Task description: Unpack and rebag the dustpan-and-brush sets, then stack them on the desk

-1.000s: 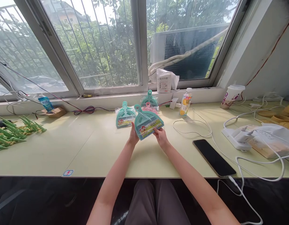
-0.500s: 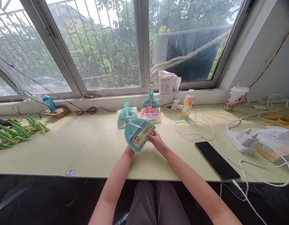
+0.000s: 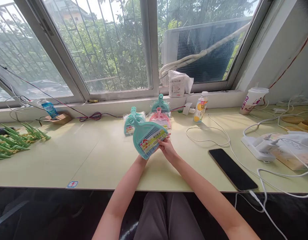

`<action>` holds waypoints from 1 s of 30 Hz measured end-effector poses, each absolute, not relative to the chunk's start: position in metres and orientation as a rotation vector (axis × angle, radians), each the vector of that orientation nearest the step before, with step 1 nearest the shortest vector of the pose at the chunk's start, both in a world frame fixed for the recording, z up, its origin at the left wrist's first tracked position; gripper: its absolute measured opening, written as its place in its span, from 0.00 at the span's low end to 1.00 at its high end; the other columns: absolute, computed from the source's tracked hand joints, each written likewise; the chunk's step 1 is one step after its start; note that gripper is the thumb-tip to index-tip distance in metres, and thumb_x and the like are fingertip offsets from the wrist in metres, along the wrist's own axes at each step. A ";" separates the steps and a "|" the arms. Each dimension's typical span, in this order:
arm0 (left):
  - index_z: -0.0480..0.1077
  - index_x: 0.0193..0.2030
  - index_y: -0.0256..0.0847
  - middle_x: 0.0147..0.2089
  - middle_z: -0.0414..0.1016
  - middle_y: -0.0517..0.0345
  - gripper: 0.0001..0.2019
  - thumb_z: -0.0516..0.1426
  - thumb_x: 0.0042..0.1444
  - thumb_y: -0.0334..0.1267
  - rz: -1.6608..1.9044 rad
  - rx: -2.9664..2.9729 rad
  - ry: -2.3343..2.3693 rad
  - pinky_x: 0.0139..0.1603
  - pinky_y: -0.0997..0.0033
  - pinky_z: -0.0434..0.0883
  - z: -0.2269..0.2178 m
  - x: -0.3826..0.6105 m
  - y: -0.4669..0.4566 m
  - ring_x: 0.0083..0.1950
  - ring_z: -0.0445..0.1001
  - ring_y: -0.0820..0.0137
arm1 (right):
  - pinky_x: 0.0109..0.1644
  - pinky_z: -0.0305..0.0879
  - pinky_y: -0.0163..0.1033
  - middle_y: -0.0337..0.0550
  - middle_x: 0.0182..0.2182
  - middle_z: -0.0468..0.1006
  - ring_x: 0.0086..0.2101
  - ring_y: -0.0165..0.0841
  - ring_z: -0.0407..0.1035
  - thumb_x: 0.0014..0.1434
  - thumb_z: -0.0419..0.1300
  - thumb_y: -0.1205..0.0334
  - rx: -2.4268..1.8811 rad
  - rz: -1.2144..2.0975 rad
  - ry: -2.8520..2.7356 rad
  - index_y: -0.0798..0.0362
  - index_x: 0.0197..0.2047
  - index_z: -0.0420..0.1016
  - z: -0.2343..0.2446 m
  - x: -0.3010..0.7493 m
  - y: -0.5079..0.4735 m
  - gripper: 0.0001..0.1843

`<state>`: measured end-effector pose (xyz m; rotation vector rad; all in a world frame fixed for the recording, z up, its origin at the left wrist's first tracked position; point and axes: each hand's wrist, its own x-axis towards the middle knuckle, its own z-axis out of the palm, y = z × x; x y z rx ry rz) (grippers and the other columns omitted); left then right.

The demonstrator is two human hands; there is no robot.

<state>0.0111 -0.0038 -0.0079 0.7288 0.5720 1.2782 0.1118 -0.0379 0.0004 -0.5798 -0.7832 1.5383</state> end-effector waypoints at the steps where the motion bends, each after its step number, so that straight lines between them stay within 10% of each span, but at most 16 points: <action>1: 0.65 0.57 0.42 0.53 0.74 0.49 0.20 0.44 0.63 0.44 1.305 0.667 0.541 0.62 0.49 0.59 -0.006 0.009 -0.002 0.63 0.63 0.59 | 0.50 0.72 0.45 0.43 0.41 0.79 0.46 0.41 0.72 0.44 0.69 0.61 -0.585 1.511 -0.750 0.52 0.38 0.75 0.000 0.115 -0.035 0.16; 7: 0.63 0.60 0.38 0.57 0.70 0.43 0.35 0.47 0.56 0.63 1.360 0.730 0.460 0.61 0.44 0.60 0.020 -0.012 -0.007 0.63 0.61 0.48 | 0.54 0.70 0.45 0.42 0.41 0.79 0.48 0.39 0.71 0.44 0.67 0.63 -0.618 1.350 -0.597 0.52 0.37 0.73 -0.005 0.135 -0.018 0.14; 13: 0.62 0.59 0.45 0.54 0.72 0.51 0.31 0.64 0.48 0.37 1.401 1.001 0.620 0.62 0.53 0.61 0.021 -0.002 -0.017 0.61 0.65 0.53 | 0.55 0.71 0.43 0.40 0.40 0.79 0.48 0.37 0.71 0.44 0.68 0.64 -0.635 1.334 -0.570 0.50 0.38 0.73 -0.016 0.141 -0.009 0.15; 30: 0.62 0.55 0.45 0.46 0.75 0.54 0.32 0.65 0.41 0.30 1.395 0.943 0.815 0.55 0.55 0.67 0.003 -0.016 0.002 0.54 0.71 0.54 | 0.49 0.74 0.41 0.47 0.34 0.81 0.38 0.36 0.76 0.47 0.69 0.65 -0.801 1.528 -0.680 0.57 0.35 0.74 -0.015 0.160 0.003 0.12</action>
